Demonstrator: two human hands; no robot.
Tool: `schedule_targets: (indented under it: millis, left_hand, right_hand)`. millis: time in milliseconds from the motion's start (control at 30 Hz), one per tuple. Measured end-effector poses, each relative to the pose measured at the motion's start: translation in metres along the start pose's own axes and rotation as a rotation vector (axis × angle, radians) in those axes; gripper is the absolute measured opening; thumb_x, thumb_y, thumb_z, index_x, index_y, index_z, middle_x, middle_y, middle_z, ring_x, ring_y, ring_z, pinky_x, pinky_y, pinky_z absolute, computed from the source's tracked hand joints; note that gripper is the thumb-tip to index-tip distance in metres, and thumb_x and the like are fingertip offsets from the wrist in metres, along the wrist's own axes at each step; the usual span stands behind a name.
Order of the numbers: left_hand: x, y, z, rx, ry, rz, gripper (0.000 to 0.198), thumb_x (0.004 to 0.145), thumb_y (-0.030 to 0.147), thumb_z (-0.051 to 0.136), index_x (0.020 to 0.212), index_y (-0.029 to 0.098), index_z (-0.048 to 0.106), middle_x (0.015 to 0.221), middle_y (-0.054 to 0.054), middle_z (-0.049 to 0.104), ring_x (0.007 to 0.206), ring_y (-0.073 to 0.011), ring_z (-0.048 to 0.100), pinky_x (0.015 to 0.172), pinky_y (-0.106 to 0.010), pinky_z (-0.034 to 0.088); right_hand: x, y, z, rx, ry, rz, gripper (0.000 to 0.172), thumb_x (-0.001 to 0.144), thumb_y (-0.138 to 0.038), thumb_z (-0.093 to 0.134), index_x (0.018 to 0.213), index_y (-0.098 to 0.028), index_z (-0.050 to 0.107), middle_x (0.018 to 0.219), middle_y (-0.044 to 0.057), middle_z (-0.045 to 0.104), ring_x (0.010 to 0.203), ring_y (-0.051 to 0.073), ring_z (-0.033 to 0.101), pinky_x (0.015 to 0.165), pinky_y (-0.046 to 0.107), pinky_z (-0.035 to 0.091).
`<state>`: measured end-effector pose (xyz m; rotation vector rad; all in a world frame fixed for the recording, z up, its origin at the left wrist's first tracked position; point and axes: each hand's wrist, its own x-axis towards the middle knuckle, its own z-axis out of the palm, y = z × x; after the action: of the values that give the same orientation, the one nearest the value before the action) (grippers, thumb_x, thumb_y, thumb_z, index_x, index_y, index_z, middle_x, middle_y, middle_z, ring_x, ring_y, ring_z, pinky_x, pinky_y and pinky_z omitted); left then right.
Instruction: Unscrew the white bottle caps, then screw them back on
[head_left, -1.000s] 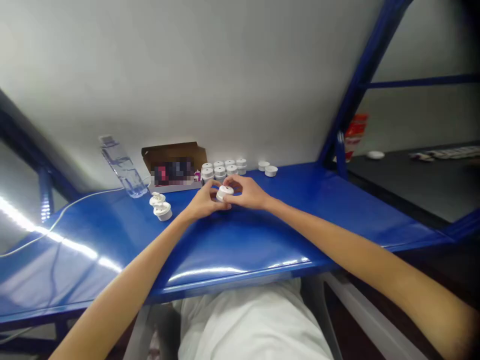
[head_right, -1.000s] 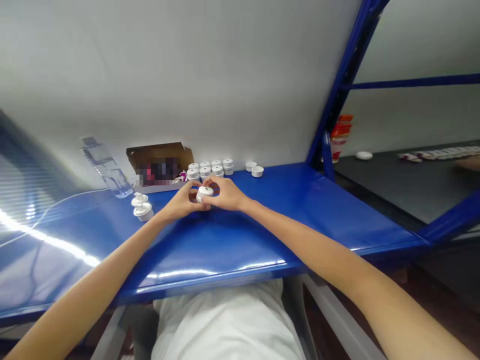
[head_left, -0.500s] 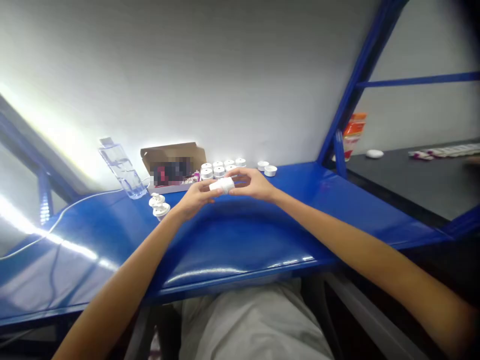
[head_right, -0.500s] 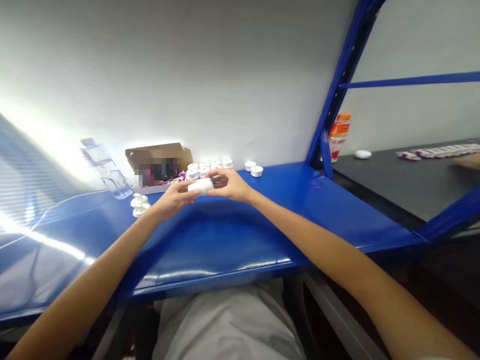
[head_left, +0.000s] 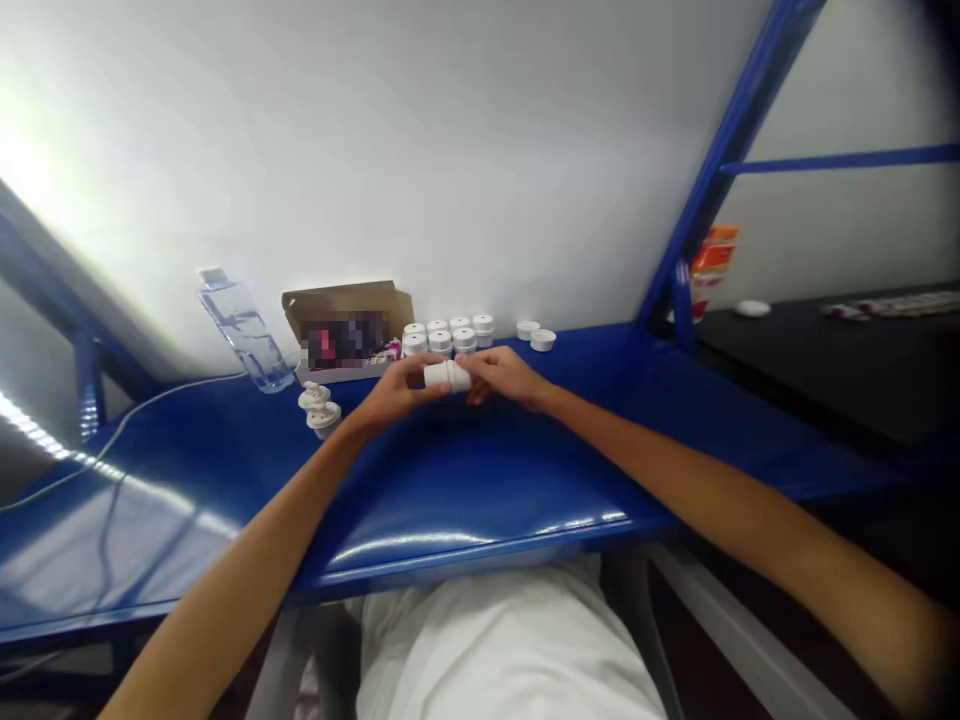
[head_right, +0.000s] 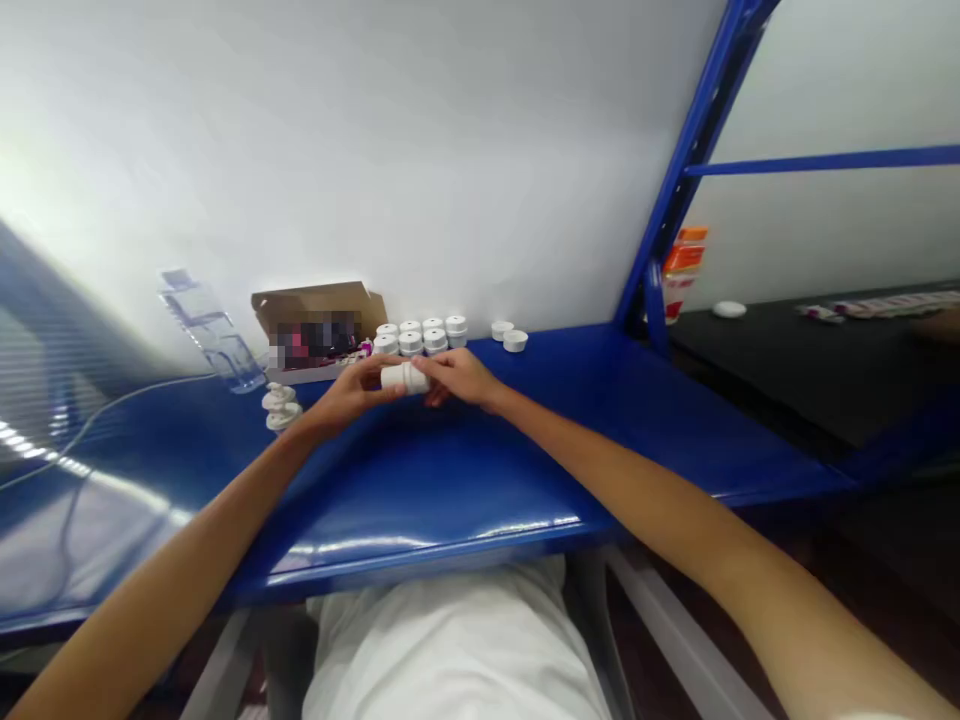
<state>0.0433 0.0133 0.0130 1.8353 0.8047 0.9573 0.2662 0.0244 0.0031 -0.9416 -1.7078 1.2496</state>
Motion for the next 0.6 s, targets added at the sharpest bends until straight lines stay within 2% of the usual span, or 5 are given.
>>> schedule_targets:
  millis: [133,300,400,467,600]
  left_hand:
    - [0.0019,-0.0054,0.0018,-0.007,0.017,-0.004,0.057,0.075,0.043,0.084,0.122,0.015,0.069,0.113,-0.011,0.071,0.101,-0.0239,0.064,0.087,-0.033,0.048]
    - [0.0030,-0.0064,0.0011,-0.012,0.046,-0.091,0.051,0.084,0.055,0.073,0.112,0.013,0.072,0.091,-0.008,0.071,0.073,-0.0157,0.060,0.067,-0.028,0.045]
    - [0.0025,-0.0041,0.0017,-0.039,0.043,-0.036,0.051,0.077,0.047,0.081,0.113,0.014,0.069,0.095,-0.007,0.071,0.082,-0.0171,0.063,0.075,-0.029,0.047]
    - [0.0023,-0.0029,0.0029,-0.051,0.064,-0.001,0.054,0.072,0.043,0.086,0.114,0.015,0.067,0.100,-0.007,0.071,0.090,-0.0194,0.064,0.082,-0.032,0.048]
    - [0.0026,-0.0022,0.0051,-0.051,0.091,-0.069,0.051,0.074,0.048,0.083,0.110,0.014,0.068,0.098,-0.008,0.073,0.086,-0.0206,0.066,0.079,-0.033,0.048]
  right_hand:
    - [-0.0002,0.0006,0.0012,0.026,-0.010,0.127,0.062,0.088,-0.075,0.055,0.083,-0.015,0.068,0.071,0.012,0.072,0.059,0.022,0.070,0.053,0.032,0.059]
    - [-0.0016,-0.0038,-0.0041,0.047,-0.029,-0.163,0.053,0.068,-0.050,0.089,0.108,-0.020,0.070,0.110,0.006,0.073,0.092,0.020,0.071,0.078,0.031,0.062]
    - [-0.0012,-0.0021,-0.0047,0.001,-0.050,-0.074,0.048,0.074,-0.059,0.082,0.092,-0.016,0.072,0.086,0.008,0.074,0.072,0.019,0.070,0.066,0.031,0.060]
    - [-0.0010,-0.0003,-0.0036,0.011,-0.053,0.060,0.058,0.084,-0.072,0.064,0.080,-0.015,0.070,0.072,0.010,0.071,0.061,0.019,0.068,0.056,0.031,0.057]
    - [-0.0019,-0.0003,-0.0033,0.086,-0.043,-0.010,0.048,0.078,-0.060,0.079,0.102,-0.019,0.070,0.094,0.009,0.076,0.079,0.020,0.072,0.063,0.028,0.060]
